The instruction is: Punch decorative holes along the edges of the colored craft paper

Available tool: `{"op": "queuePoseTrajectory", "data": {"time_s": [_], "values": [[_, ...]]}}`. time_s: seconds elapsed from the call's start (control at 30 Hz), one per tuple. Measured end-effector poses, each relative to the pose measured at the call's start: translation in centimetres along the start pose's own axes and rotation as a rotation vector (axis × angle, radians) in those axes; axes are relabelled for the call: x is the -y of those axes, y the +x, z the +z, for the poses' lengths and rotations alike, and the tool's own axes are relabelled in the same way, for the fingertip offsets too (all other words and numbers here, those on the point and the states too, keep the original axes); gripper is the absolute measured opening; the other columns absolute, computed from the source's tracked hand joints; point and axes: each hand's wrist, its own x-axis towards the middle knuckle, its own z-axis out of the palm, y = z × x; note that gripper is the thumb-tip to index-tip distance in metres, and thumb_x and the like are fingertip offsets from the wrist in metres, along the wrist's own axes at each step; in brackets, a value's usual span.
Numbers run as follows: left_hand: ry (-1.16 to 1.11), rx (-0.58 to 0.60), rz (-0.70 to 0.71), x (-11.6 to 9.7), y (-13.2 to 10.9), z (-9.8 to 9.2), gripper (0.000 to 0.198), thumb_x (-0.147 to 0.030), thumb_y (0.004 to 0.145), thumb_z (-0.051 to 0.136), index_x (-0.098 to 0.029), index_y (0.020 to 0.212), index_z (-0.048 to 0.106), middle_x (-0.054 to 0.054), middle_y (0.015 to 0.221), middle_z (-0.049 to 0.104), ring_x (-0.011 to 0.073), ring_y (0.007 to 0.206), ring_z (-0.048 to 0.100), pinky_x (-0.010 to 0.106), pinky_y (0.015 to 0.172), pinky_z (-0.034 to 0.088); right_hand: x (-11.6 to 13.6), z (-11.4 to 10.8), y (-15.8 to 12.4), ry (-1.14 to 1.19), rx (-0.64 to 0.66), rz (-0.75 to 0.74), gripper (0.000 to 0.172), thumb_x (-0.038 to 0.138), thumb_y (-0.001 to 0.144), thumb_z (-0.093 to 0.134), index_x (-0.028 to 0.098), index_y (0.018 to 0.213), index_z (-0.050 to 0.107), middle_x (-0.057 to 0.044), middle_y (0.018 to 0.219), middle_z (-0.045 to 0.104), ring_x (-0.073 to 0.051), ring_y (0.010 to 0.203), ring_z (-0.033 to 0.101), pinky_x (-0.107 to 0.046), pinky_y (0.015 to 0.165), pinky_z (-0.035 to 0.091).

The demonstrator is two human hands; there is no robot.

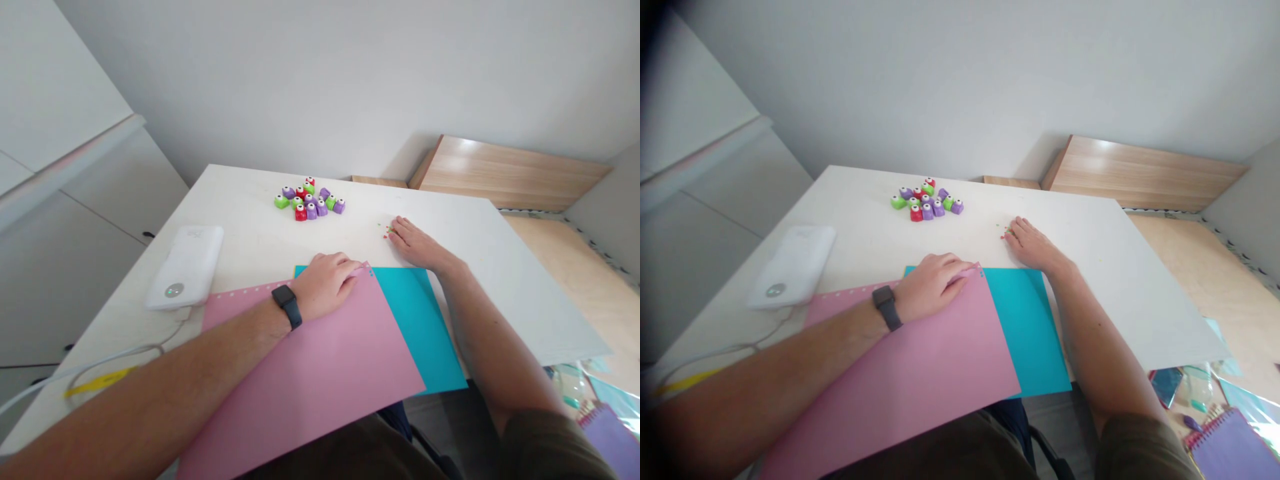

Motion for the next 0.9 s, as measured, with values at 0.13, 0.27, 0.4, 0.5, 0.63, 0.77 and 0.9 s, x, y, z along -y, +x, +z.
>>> {"op": "queuePoseTrajectory", "data": {"time_s": [0.13,0.27,0.4,0.5,0.63,0.77,0.9], "values": [[-0.002,-0.004,0.001,0.0,0.0,0.0,0.036,-0.024,0.103,0.05,-0.028,0.136,0.063,0.007,0.115,0.069,0.0233,0.107,0.066,0.041,0.093,0.05,-0.4,-0.6,-0.7,0.092,-0.063,0.064,0.068,0.054,0.105,0.034,0.01,0.155,0.046,-0.017,0.165,0.039,-0.029,0.157,0.03,-0.048,0.131,0.023],[-0.009,-0.009,-0.004,0.1,0.0,0.1,0.036,-0.024,0.102,0.05,-0.028,0.135,0.064,0.007,0.115,0.07,0.0235,0.107,0.066,0.041,0.093,0.05,-0.9,-0.9,-1.2,0.135,-0.159,0.11,0.063,0.039,0.1,0.047,0.015,0.158,0.043,-0.013,0.166,0.038,-0.029,0.155,0.034,-0.051,0.129,0.026],[-0.012,-0.005,-0.003,0.1,0.0,0.1,0.035,-0.024,0.102,0.05,-0.027,0.134,0.064,0.008,0.115,0.07,0.0234,0.107,0.066,0.041,0.094,0.05,-0.9,-1.0,-1.2,0.147,-0.197,0.083,0.075,0.024,0.086,0.056,0.016,0.159,0.041,-0.011,0.167,0.038,-0.03,0.153,0.038,-0.05,0.128,0.03],[-0.006,-0.004,-0.005,0.1,0.0,0.0,0.035,-0.024,0.102,0.05,-0.027,0.134,0.064,0.008,0.116,0.07,0.0237,0.107,0.066,0.041,0.094,0.05,-0.6,-1.1,-1.1,0.167,-0.202,0.06,0.078,0.02,0.082,0.057,0.015,0.158,0.042,-0.013,0.165,0.04,-0.029,0.152,0.04,-0.049,0.127,0.031],[-0.009,0.001,-0.002,0.0,0.0,-0.1,0.035,-0.024,0.102,0.049,-0.027,0.134,0.065,0.008,0.115,0.07,0.0237,0.107,0.066,0.041,0.094,0.05,-0.5,-1.0,-1.1,0.174,-0.231,0.077,0.073,0.019,0.082,0.056,0.013,0.154,0.048,-0.014,0.161,0.047,-0.029,0.148,0.046,-0.049,0.127,0.033],[-0.006,0.002,-0.003,-0.1,0.1,-0.1,0.035,-0.025,0.103,0.048,-0.025,0.134,0.064,0.008,0.116,0.07,0.0237,0.107,0.066,0.042,0.094,0.05,-0.4,-1.0,-1.1,0.185,-0.264,0.1,0.065,0.021,0.085,0.054,0.012,0.15,0.053,-0.015,0.156,0.053,-0.029,0.145,0.05,-0.049,0.125,0.036],[-0.005,0.005,-0.002,0.0,0.1,0.0,0.034,-0.025,0.103,0.049,-0.025,0.134,0.064,0.008,0.113,0.07,0.0237,0.106,0.066,0.041,0.093,0.05,-0.3,-1.1,-1.0,0.206,-0.316,0.116,0.057,0.021,0.089,0.052,0.016,0.146,0.058,-0.013,0.151,0.06,-0.029,0.142,0.054,-0.051,0.122,0.039]]}}
